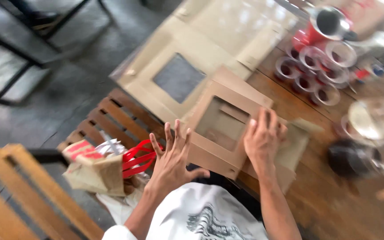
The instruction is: Folding and assembling a cardboard box from a flat template on a wooden table.
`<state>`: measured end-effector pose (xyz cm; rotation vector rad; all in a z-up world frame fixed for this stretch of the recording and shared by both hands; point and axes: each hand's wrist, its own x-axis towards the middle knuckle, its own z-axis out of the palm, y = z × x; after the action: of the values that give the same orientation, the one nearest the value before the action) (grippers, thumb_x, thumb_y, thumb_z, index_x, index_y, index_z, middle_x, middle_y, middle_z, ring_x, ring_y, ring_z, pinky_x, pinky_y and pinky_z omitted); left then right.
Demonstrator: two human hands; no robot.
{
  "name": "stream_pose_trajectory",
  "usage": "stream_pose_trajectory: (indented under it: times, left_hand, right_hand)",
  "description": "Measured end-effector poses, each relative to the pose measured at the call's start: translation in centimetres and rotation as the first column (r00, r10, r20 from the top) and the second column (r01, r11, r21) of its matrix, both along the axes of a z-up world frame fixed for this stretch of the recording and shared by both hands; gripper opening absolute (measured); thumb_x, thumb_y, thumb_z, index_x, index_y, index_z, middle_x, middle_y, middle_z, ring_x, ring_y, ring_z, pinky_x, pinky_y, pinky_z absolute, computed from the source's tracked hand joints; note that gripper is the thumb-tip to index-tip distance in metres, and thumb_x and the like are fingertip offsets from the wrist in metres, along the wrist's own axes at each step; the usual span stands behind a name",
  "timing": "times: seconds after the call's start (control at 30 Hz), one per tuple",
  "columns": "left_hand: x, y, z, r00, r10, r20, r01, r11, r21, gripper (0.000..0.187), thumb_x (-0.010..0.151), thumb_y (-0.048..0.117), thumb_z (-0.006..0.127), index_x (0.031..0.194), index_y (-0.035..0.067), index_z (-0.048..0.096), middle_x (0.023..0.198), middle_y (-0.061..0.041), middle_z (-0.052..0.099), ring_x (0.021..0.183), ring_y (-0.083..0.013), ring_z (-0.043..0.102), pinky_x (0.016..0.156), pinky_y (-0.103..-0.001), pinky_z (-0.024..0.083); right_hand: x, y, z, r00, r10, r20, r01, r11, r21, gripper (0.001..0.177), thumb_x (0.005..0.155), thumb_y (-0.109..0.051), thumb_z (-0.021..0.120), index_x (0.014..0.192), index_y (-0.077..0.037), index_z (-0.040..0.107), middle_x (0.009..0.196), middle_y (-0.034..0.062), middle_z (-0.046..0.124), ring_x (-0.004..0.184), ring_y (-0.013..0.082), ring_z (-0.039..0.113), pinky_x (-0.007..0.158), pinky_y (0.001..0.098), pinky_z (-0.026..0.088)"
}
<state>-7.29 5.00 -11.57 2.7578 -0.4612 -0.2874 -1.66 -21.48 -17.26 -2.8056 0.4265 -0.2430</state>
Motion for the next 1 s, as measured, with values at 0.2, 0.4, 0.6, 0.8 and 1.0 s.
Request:
stream_pose_trajectory:
  times: [0.2, 0.4, 0.6, 0.8, 1.0]
  left_hand:
    - [-0.5, -3.4, -4.8, 0.968, -0.231, 0.102, 0.228, 0.973, 0.047, 0.136, 0.055, 0.062, 0.095, 0.164, 0.023, 0.023, 0.170, -0.020, 0.009, 0.154, -0.0447, 0.006, 0.105, -0.086, -0.002]
    - [0.3, -0.7, -4.5, 0.960, -0.213, 0.183, 0.253, 0.938, -0.236, 0.090, 0.069, 0.025, 0.086, 0.152, 0.021, 0.050, 0.166, -0.006, 0.036, 0.158, -0.0264, 0.020, 0.121, -0.073, 0.010]
    - [1.9, 3.0, -1.9, 0.994, -0.026, 0.102, 0.090, 0.715, -0.693, 0.077, 0.073, -0.025, 0.052, 0.143, 0.008, 0.058, 0.144, -0.014, 0.063, 0.134, -0.0324, 0.063, 0.127, -0.057, 0.033]
    - [5.0, 7.6, -11.5, 0.764, 0.619, 0.183, -0.384, 0.664, -0.641, 0.031, 0.114, 0.000, 0.053, 0.142, -0.011, 0.061, 0.115, -0.014, 0.040, 0.108, -0.0262, 0.050, 0.092, -0.034, 0.054]
    - [6.2, 3.0, -2.1, 0.571, 0.784, -0.243, -0.616, 0.213, -0.758, 0.086, 0.107, 0.017, 0.064, 0.161, -0.002, 0.000, 0.172, -0.023, -0.003, 0.162, -0.0350, -0.001, 0.132, -0.047, 0.001]
  right_hand:
    - [-3.3, -0.9, 3.9, 0.829, 0.173, 0.532, -0.145, 0.985, -0.095, 0.028, 0.099, -0.026, 0.067, 0.121, -0.011, 0.076, 0.142, 0.0119, 0.062, 0.125, 0.0360, 0.051, 0.103, 0.0459, 0.038]
    - [-10.1, -0.4, 11.2, 0.700, 0.196, 0.687, -0.419, 0.892, 0.172, 0.014, 0.096, 0.003, 0.060, 0.091, 0.006, 0.073, 0.098, 0.0138, 0.076, 0.089, 0.0339, 0.068, 0.073, 0.0342, 0.059]
    - [-14.0, -4.5, 7.1, 0.795, 0.137, 0.590, -0.299, 0.936, 0.187, 0.035, 0.097, -0.034, 0.063, 0.105, -0.001, 0.072, 0.113, 0.0130, 0.074, 0.113, 0.0350, 0.063, 0.096, 0.0432, 0.054]
    - [-16.2, -5.5, 3.3, 0.933, 0.293, 0.210, -0.305, 0.952, 0.027, 0.080, 0.071, -0.055, 0.085, 0.134, -0.010, 0.065, 0.134, 0.0025, 0.069, 0.133, 0.0229, 0.058, 0.112, 0.0442, 0.043]
    - [-16.0, -4.8, 3.9, 0.937, 0.181, 0.299, -0.230, 0.963, 0.141, 0.036, 0.090, -0.007, 0.079, 0.125, -0.006, 0.069, 0.112, 0.0086, 0.076, 0.097, 0.0189, 0.075, 0.088, 0.0308, 0.062]
